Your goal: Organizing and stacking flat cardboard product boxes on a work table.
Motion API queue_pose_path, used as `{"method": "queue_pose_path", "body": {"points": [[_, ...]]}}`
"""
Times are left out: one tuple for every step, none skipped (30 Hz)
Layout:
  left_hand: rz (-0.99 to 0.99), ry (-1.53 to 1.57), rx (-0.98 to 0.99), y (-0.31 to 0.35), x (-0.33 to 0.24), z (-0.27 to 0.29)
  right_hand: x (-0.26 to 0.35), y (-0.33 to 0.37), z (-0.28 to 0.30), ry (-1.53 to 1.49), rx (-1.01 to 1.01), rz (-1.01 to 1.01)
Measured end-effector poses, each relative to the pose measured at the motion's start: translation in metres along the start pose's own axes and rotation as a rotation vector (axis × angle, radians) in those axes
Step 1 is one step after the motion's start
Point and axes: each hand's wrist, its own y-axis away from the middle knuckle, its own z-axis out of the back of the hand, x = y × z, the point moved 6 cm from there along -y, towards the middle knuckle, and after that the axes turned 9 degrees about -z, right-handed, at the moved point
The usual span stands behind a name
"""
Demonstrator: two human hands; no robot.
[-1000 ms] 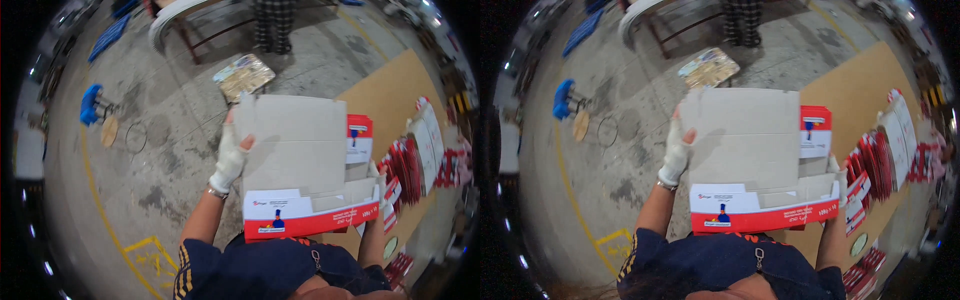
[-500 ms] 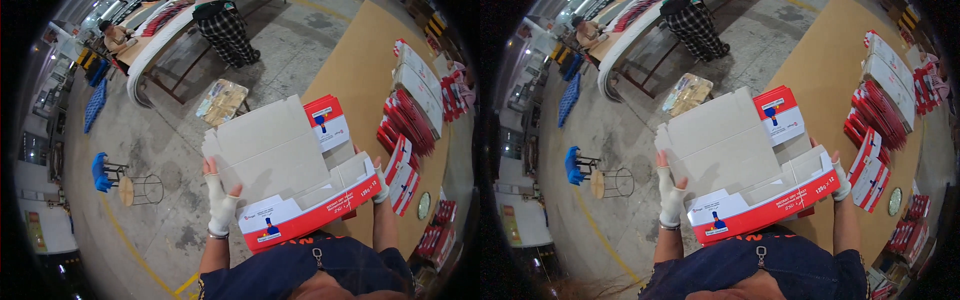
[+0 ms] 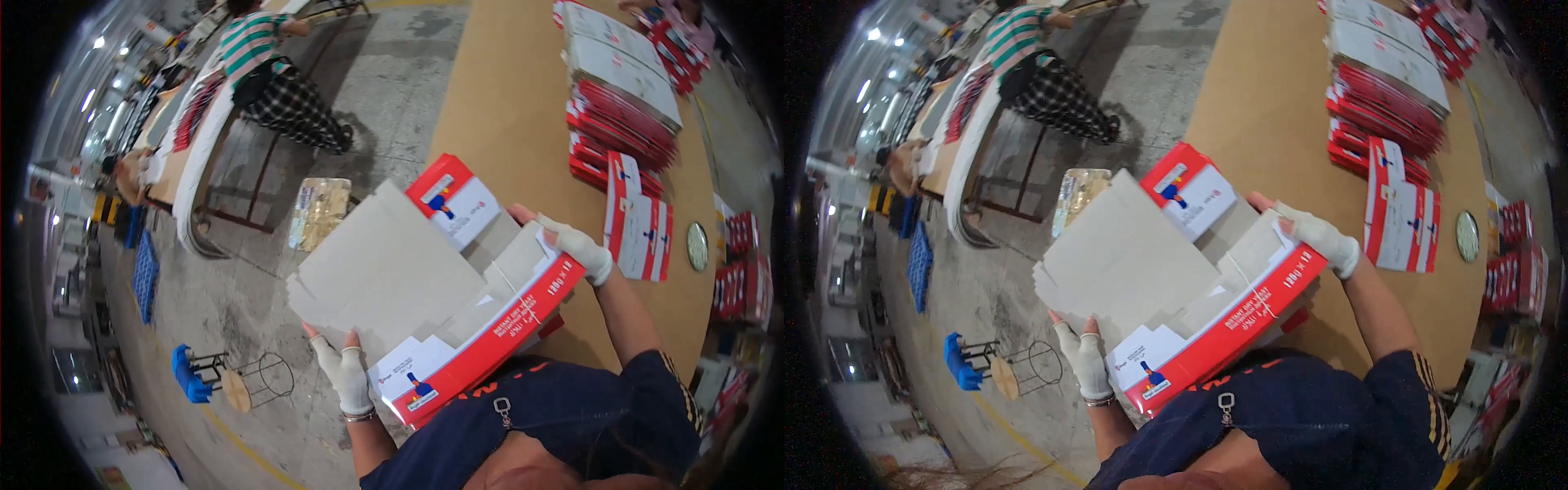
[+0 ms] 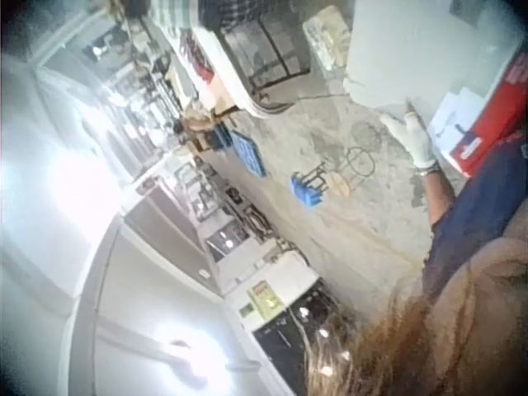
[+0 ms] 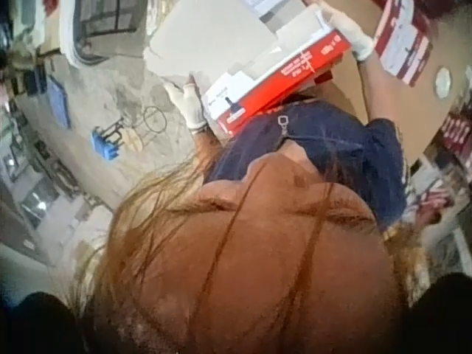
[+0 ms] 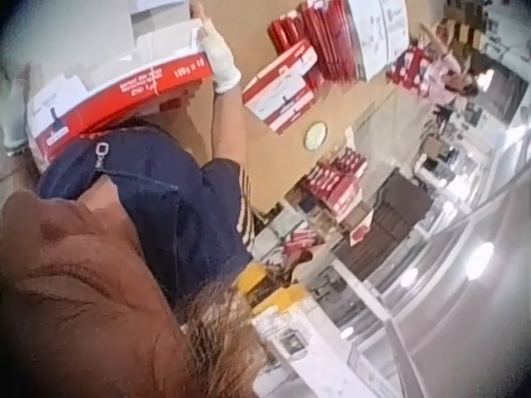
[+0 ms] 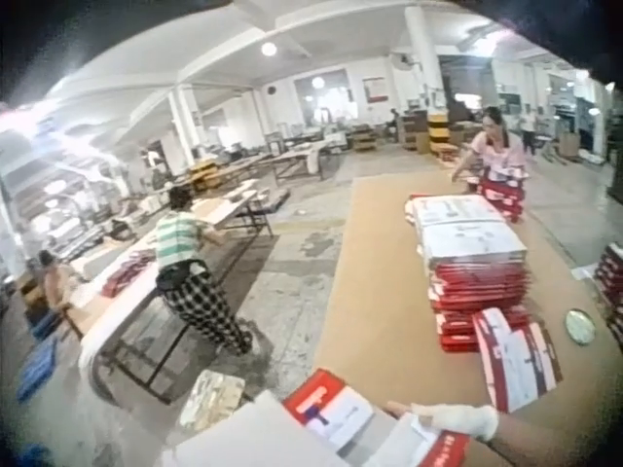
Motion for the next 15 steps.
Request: {"method": "queue_pose_path", "body": {"points": [[-0.023, -0.005, -0.014, 0.001, -0.003, 0.000, -0.001, -0.001, 0.001, 0.041, -0.010, -0.024], [-0.047, -0.008, -0.026, -0.001, -0.005, -0.001, -0.001, -0.003, 0.002, 0.083, -0.022, -0.047], [0.271, -0.043, 0.045, 0.005, 0.009, 0.003, 0.006, 0.000, 0.003, 0.131, -0.023, 0.010], [0.283, -0.052, 0.053, 0.013, 0.022, 0.009, 0.008, -0.001, -0.001, 0.119, -0.031, 0.002], [0.053, 0.064, 0.014, 0.016, 0.028, 0.016, 0.014, 0.002, -0.005, 0.098, -0.026, 0.037], [-0.176, 0.181, -0.028, 0.024, 0.026, 0.025, 0.019, 0.006, -0.007, 0.078, -0.021, 0.072], [-0.121, 0.219, 0.018, 0.035, 0.028, 0.026, 0.019, 0.007, -0.008, 0.108, 0.026, 0.020], [-0.107, 0.218, 0.030, 0.047, 0.027, 0.025, 0.017, 0.007, -0.005, 0.099, 0.012, 0.013], [-0.062, 0.296, 0.075, 0.061, 0.025, 0.019, 0.019, 0.008, -0.007, 0.120, 0.030, 0.077], [-0.017, 0.375, 0.110, 0.074, 0.020, 0.013, 0.021, 0.009, -0.009, 0.144, 0.055, 0.139], [0.074, 0.393, 0.105, 0.084, 0.017, 0.006, 0.018, 0.009, -0.008, 0.137, 0.050, 0.128], [0.087, 0.390, 0.104, 0.090, 0.008, 0.001, 0.016, 0.010, -0.005, 0.115, 0.020, 0.132], [0.136, 0.397, 0.081, 0.095, 0.003, -0.003, 0.013, 0.010, -0.004, 0.091, -0.007, 0.136], [0.183, 0.405, 0.058, 0.099, 0.002, -0.007, 0.011, 0.009, -0.006, 0.086, -0.008, 0.126], [0.179, 0.447, 0.018, 0.100, 0.002, -0.009, 0.012, 0.008, -0.006, 0.078, -0.076, 0.153]]}}
